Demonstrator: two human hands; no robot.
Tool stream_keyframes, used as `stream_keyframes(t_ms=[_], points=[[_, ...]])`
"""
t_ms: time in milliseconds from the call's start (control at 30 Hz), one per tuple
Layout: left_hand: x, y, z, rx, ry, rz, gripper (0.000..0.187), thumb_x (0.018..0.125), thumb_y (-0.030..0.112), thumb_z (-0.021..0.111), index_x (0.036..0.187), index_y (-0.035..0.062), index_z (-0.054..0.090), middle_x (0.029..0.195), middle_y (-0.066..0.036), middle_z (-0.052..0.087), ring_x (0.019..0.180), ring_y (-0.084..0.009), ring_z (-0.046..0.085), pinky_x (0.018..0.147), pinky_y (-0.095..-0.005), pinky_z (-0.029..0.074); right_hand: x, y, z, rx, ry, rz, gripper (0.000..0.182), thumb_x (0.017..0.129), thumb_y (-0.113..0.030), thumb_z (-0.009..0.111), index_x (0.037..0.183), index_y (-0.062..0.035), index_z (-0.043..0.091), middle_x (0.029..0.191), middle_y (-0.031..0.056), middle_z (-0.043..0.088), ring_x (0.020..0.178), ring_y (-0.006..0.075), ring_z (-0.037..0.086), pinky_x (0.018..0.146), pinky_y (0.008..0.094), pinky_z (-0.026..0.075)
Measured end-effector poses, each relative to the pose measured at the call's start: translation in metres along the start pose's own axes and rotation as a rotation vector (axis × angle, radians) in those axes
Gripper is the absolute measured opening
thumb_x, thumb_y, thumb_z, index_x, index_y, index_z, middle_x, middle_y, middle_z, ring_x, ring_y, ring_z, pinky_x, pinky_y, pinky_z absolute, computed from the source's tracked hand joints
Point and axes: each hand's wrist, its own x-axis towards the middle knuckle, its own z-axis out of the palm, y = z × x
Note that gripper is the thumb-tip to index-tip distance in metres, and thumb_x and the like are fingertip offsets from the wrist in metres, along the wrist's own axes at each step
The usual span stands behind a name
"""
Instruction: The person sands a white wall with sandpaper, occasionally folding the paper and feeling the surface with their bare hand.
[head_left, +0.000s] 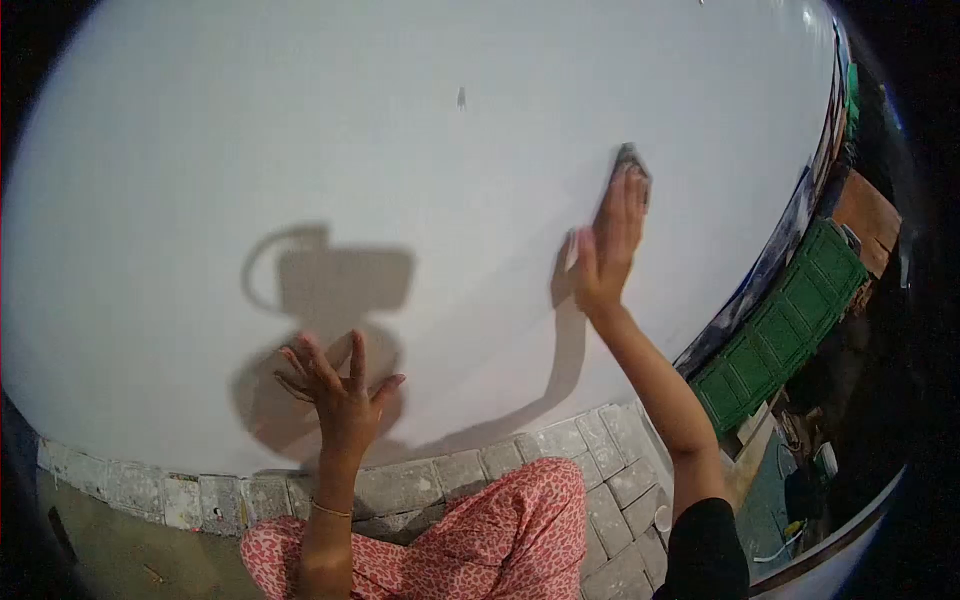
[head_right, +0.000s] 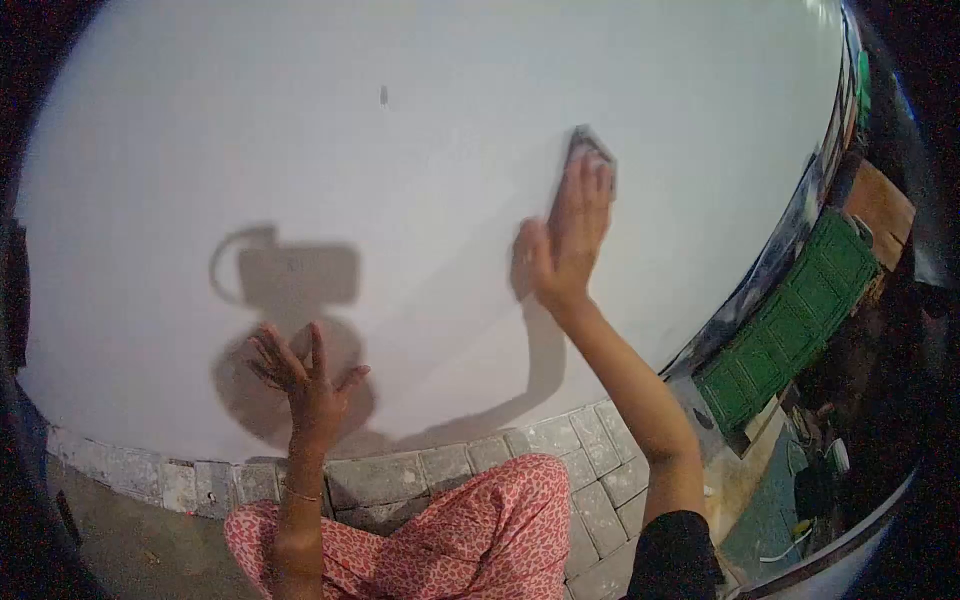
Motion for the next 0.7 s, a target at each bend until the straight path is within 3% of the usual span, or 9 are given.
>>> stream_keyframes(t_ms=[100, 167, 233, 300, 367, 433, 500, 633, 700], points=[[0.0, -0.001, 0.002, -0.012, 0.018, 0.005, 0.09, 0.074, 0.061, 0.061, 0.146, 0.0338, 0.015, 0.149, -0.025, -0.009, 0.134, -0.0524, -0.01, 0.095, -0.0746, -0.004, -0.002, -0.016, -0.005, -0.076, -0.429, -0.532, 0.049, 0.083, -0.025, 0.052, 0.127, -0.0036, 0.053, 0.133, 0.0149, 0.048, 0.13, 0.0341, 0.036, 0.108, 0.0477, 0.021], [-0.001, -0.001, 0.002, -0.016, 0.01, 0.005, 0.09, 0.074, 0.061, 0.061, 0.146, 0.0339, 0.015, 0.149, -0.026, -0.008, 0.134, -0.0527, -0.009, 0.095, -0.0747, -0.004, 0.012, -0.008, 0.0, -0.098, -0.318, -0.462, 0.048, 0.083, -0.026, 0.05, 0.126, -0.0041, 0.053, 0.134, 0.015, 0.047, 0.129, 0.0354, 0.036, 0.108, 0.0489, 0.02], [-0.002, -0.002, 0.003, -0.017, 0.009, -0.006, 0.089, 0.074, 0.061, 0.062, 0.146, 0.0339, 0.016, 0.149, -0.026, -0.007, 0.134, -0.053, -0.009, 0.094, -0.0748, -0.004, 0.024, -0.016, 0.011, -0.007, -0.017, -0.05, 0.047, 0.085, -0.027, 0.049, 0.126, -0.0034, 0.053, 0.135, 0.0146, 0.047, 0.13, 0.0369, 0.035, 0.108, 0.0481, 0.018], [-0.003, -0.003, 0.002, 0.079, -0.011, 0.051, 0.095, 0.074, 0.062, 0.062, 0.147, 0.0267, 0.014, 0.148, -0.028, -0.009, 0.133, -0.0536, -0.008, 0.097, -0.0729, -0.002, 0.024, -0.038, 0.026, 0.035, 0.076, -0.006, 0.049, 0.085, -0.026, 0.049, 0.128, -0.0025, 0.051, 0.138, 0.014, 0.044, 0.132, 0.0385, 0.031, 0.109, 0.0479, 0.017], [0.0, 0.0, -0.002, 0.086, 0.003, 0.049, 0.094, 0.074, 0.063, 0.061, 0.147, 0.026, 0.014, 0.148, -0.028, -0.009, 0.133, -0.0537, -0.007, 0.096, -0.073, -0.002, 0.007, -0.069, 0.029, -0.032, -0.244, -0.185, 0.05, 0.085, -0.028, 0.049, 0.131, -0.0069, 0.049, 0.141, 0.0113, 0.041, 0.134, 0.0337, 0.031, 0.109, 0.0474, 0.017], [0.001, 0.001, -0.002, 0.09, 0.021, 0.05, 0.093, 0.074, 0.063, 0.06, 0.147, 0.0253, 0.015, 0.148, -0.029, -0.008, 0.133, -0.0538, -0.007, 0.096, -0.0731, -0.003, 0.005, -0.075, 0.036, 0.022, -0.511, -0.762, 0.057, 0.081, -0.032, 0.056, 0.134, -0.0127, 0.047, 0.143, 0.0081, 0.039, 0.134, 0.0281, 0.033, 0.11, 0.0468, 0.017], [-0.002, -0.002, 0.0, 0.093, -0.001, 0.047, 0.094, 0.074, 0.064, 0.059, 0.147, 0.0247, 0.015, 0.148, -0.029, -0.007, 0.133, -0.0539, -0.006, 0.096, -0.0724, -0.004, 0.018, -0.066, 0.038, -0.072, -0.451, -0.73, 0.059, 0.078, -0.035, 0.059, 0.133, -0.0175, 0.048, 0.142, 0.0055, 0.04, 0.133, 0.0232, 0.034, 0.111, 0.0464, 0.018], [-0.003, -0.003, 0.004, 0.129, 0.053, 0.078, 0.099, 0.074, 0.066, 0.058, 0.147, 0.0177, 0.013, 0.148, -0.03, -0.006, 0.133, -0.0539, -0.006, 0.096, -0.0726, -0.005, 0.064, -0.059, 0.042, -0.012, 0.119, -0.078, 0.058, 0.076, -0.016, 0.055, 0.131, -0.0002, 0.046, 0.139, 0.0154, 0.042, 0.132, 0.0359, 0.033, 0.108, 0.0492, 0.02], [-0.005, -0.002, 0.003, 0.109, -0.033, 0.001, 0.105, 0.074, 0.067, 0.056, 0.146, 0.0062, 0.009, 0.147, -0.032, -0.006, 0.133, -0.0539, -0.007, 0.096, -0.0726, -0.004, 0.057, -0.091, 0.047, -0.015, 0.063, -0.065, 0.057, 0.077, -0.014, 0.053, 0.131, 0.0014, 0.044, 0.139, 0.0164, 0.04, 0.132, 0.0365, 0.033, 0.109, 0.0504, 0.018]])
